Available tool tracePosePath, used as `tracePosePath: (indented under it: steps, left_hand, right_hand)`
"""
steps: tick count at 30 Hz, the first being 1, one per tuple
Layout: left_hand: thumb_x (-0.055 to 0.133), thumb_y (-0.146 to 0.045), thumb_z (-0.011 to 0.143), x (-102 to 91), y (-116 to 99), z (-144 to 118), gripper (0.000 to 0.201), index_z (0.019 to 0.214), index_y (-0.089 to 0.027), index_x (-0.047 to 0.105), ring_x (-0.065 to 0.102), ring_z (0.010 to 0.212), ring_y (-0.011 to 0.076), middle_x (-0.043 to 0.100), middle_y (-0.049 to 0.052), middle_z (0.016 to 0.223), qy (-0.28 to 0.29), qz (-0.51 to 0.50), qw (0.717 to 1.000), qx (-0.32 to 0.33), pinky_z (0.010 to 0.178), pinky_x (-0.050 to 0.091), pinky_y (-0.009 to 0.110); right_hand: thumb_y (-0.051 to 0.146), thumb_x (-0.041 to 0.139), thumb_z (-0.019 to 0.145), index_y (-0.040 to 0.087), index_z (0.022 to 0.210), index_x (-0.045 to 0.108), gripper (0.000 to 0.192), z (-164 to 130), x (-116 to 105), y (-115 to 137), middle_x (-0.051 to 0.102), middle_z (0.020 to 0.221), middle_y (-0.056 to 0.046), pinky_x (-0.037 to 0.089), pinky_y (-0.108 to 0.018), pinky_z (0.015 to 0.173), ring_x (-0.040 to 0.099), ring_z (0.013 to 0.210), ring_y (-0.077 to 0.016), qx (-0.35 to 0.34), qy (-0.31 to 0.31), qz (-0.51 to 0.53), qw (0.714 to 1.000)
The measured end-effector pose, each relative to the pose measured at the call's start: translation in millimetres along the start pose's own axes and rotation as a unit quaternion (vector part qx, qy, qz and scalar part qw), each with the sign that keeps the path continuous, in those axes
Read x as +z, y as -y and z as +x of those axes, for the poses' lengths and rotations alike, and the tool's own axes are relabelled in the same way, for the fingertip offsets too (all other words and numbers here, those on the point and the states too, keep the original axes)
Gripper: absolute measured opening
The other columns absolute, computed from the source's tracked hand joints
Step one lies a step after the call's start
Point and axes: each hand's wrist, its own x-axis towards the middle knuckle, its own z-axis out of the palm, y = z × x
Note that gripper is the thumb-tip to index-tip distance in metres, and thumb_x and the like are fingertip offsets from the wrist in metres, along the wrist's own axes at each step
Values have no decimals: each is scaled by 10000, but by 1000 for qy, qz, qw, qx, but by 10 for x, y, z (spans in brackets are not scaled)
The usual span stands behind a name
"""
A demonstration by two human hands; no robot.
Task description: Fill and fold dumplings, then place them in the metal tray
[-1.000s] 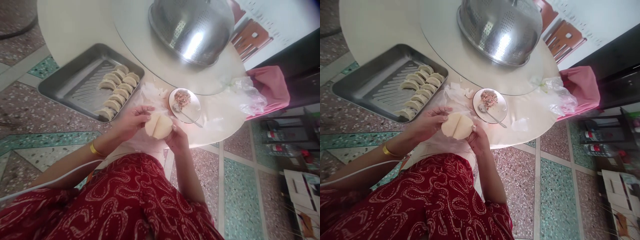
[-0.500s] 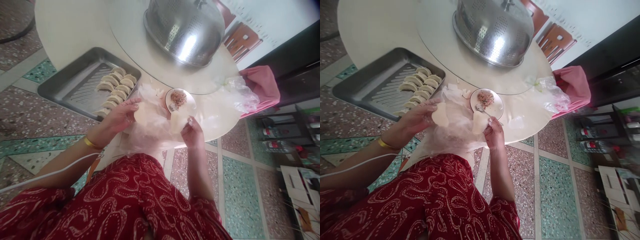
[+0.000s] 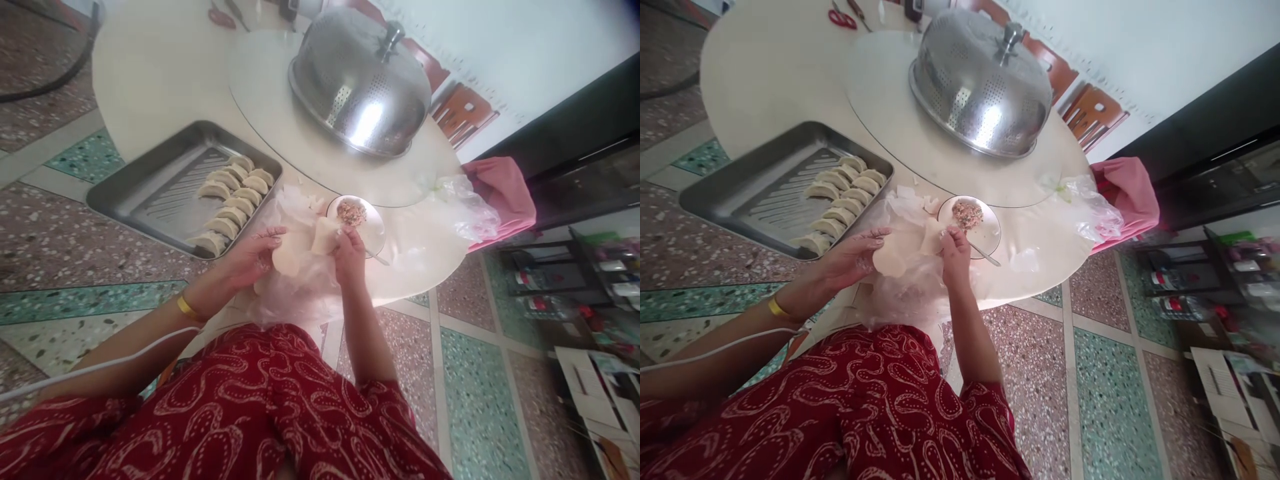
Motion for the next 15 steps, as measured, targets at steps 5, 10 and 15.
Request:
tracePosePath:
  steps: [5, 10, 15]
  left_hand:
    - [762, -58, 576, 9, -127, -188, 340, 900, -128, 686, 634, 589, 131, 661, 0, 724, -15, -18, 999, 22, 520, 540, 218]
    - [825, -87, 544, -34, -254, -363, 357, 874, -135, 698, 636, 580, 117, 685, -6, 734, -26, -35, 997, 56, 505, 545, 199]
    - [841, -106, 520, -55, -363, -472, 358, 846, -133, 695, 619, 562, 105, 680, -12, 715, -24, -38, 996, 77, 489, 530, 181]
  right_hand:
    - [376, 634, 689, 214, 799, 613, 196, 207, 345, -215, 657, 783, 16, 529, -300, 771, 608, 749, -136, -104, 24, -112, 988]
    - [428, 587, 768, 207, 1040, 658, 358, 286, 665, -378, 716, 1146, -75, 491, -409, 1031, 651, 1105, -208, -138, 193, -172, 956]
    - [360, 499, 911, 222, 1137, 644, 302, 65, 481, -165, 713, 1184, -80, 495, -419, 1039, 647, 1138, -204, -277, 173, -241, 914]
